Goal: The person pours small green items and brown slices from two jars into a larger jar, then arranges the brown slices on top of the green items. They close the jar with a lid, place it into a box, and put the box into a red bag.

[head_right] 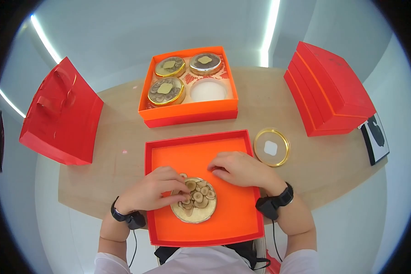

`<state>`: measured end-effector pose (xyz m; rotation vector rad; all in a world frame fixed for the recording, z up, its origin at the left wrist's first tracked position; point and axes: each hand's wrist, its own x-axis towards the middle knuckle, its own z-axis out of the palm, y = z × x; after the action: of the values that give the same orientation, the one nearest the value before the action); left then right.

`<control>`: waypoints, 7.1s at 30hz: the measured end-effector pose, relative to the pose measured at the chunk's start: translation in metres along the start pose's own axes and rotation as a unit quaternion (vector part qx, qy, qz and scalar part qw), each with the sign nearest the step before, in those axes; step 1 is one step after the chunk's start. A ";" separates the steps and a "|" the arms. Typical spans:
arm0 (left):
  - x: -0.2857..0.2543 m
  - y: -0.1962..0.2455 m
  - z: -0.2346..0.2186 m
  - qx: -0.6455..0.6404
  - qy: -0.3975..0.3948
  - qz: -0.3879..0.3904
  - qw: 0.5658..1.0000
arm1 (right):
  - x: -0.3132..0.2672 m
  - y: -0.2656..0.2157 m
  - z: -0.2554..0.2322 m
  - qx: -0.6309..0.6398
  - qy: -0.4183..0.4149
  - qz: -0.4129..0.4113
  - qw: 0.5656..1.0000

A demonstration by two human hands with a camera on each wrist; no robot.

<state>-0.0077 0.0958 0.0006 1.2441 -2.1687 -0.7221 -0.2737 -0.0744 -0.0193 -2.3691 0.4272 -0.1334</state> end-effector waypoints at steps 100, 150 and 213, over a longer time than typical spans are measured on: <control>-0.009 -0.027 -0.017 -0.139 -0.140 -0.112 0.974 | -0.036 -0.088 0.045 -0.218 -0.041 -0.028 0.975; -0.009 -0.016 -0.013 -0.074 -0.177 -0.113 0.975 | -0.039 -0.086 0.043 -0.235 -0.067 -0.024 0.969; 0.005 -0.046 0.009 -0.076 0.180 -0.150 0.969 | 0.172 0.028 -0.114 -0.227 0.030 0.257 0.939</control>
<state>0.0121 0.0731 -0.0358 1.5079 -1.6239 -0.7020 -0.1435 -0.2254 0.0427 -2.6030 1.1970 0.1547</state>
